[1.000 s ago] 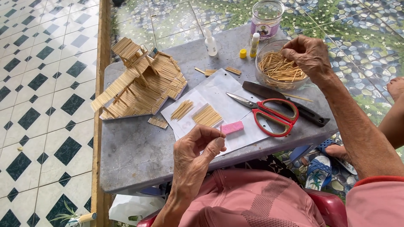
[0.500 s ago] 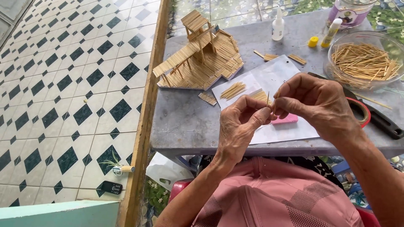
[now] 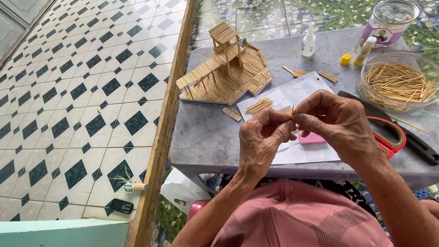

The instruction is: Preparing toothpicks by applying adhesive and assembling them into a small wooden structure.

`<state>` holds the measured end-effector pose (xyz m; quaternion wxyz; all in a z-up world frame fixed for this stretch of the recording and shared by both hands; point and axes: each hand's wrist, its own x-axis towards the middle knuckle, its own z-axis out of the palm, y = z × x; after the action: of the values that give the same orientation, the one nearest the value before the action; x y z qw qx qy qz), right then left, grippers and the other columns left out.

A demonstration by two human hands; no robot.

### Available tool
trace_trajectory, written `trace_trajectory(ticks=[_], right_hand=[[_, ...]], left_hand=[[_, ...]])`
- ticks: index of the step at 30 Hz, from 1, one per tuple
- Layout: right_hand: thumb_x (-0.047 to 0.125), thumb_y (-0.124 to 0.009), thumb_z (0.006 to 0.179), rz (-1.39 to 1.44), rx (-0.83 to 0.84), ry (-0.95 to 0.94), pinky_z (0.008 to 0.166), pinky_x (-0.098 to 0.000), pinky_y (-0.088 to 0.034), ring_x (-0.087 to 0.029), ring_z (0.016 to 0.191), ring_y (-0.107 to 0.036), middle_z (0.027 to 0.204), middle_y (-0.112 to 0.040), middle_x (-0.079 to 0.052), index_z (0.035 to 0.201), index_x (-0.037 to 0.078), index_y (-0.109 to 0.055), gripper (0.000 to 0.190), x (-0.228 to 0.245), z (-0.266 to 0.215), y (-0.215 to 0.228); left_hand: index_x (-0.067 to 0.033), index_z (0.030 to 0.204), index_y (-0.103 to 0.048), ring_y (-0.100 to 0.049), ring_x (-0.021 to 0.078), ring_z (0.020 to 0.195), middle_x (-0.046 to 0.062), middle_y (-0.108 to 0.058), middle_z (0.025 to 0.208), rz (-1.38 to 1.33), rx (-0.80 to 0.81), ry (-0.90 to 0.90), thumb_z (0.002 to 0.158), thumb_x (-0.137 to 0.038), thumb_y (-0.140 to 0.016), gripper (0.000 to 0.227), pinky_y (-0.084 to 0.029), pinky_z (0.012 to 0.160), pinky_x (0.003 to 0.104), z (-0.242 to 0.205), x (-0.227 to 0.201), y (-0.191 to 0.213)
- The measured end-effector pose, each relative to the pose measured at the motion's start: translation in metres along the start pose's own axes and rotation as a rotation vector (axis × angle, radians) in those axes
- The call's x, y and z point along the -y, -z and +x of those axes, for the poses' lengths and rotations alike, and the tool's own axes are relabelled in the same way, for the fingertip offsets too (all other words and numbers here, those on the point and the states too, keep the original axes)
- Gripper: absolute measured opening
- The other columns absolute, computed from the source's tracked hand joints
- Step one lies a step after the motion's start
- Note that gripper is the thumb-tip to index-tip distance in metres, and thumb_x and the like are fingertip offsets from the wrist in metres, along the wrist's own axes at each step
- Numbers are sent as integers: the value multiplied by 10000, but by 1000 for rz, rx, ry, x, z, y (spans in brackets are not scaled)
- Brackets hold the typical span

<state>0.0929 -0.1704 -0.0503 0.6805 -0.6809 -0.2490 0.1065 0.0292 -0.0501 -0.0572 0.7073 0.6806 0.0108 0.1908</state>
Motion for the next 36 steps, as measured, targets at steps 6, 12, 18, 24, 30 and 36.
trace_trajectory(ticks=[6,12,18,24,30,36], right_hand=[[55,-614,708,-78,-11,15,511,-208,-464,-137,536,-534,640,-579,-100,741,-27,-560,103,5,0,0],[19,-596,717,-96,-26,155,544,-195,-462,-123,564,-516,677,-533,-79,921,-26,-545,215,9,-5,-2],[33,-594,735,-286,-44,226,737,-197,-467,-90,715,-544,732,-569,-32,948,32,-561,215,14,-9,0],[61,-593,746,-321,-27,252,742,-194,-467,-84,727,-550,740,-574,-22,944,42,-565,201,12,-10,2],[47,-600,745,-288,-9,275,715,-193,-473,-106,728,-553,771,-572,-56,939,10,-561,202,13,-10,0],[61,-546,760,-163,39,208,588,-208,-488,-149,624,-538,723,-536,-105,1002,-51,-510,269,15,-8,-1]], left_hand=[[-24,766,-566,-585,127,577,64,-584,646,21,23,11,755,-135,-564,111,-534,569,244,-1,-3,0],[-6,827,-552,-564,130,562,90,-593,665,-175,108,119,779,-131,-549,135,-448,537,203,-3,-3,2],[-6,824,-548,-556,136,563,95,-585,648,-251,128,151,770,-142,-565,146,-429,534,207,-5,-5,1],[-6,816,-551,-555,132,572,99,-586,641,-247,116,157,762,-150,-575,156,-437,548,210,-5,-5,1],[-13,833,-546,-554,127,584,92,-584,645,-294,145,131,772,-149,-567,150,-435,556,212,-6,-5,3],[-7,824,-544,-532,121,572,106,-579,651,-293,141,132,776,-140,-562,143,-440,561,210,-5,-3,3]])
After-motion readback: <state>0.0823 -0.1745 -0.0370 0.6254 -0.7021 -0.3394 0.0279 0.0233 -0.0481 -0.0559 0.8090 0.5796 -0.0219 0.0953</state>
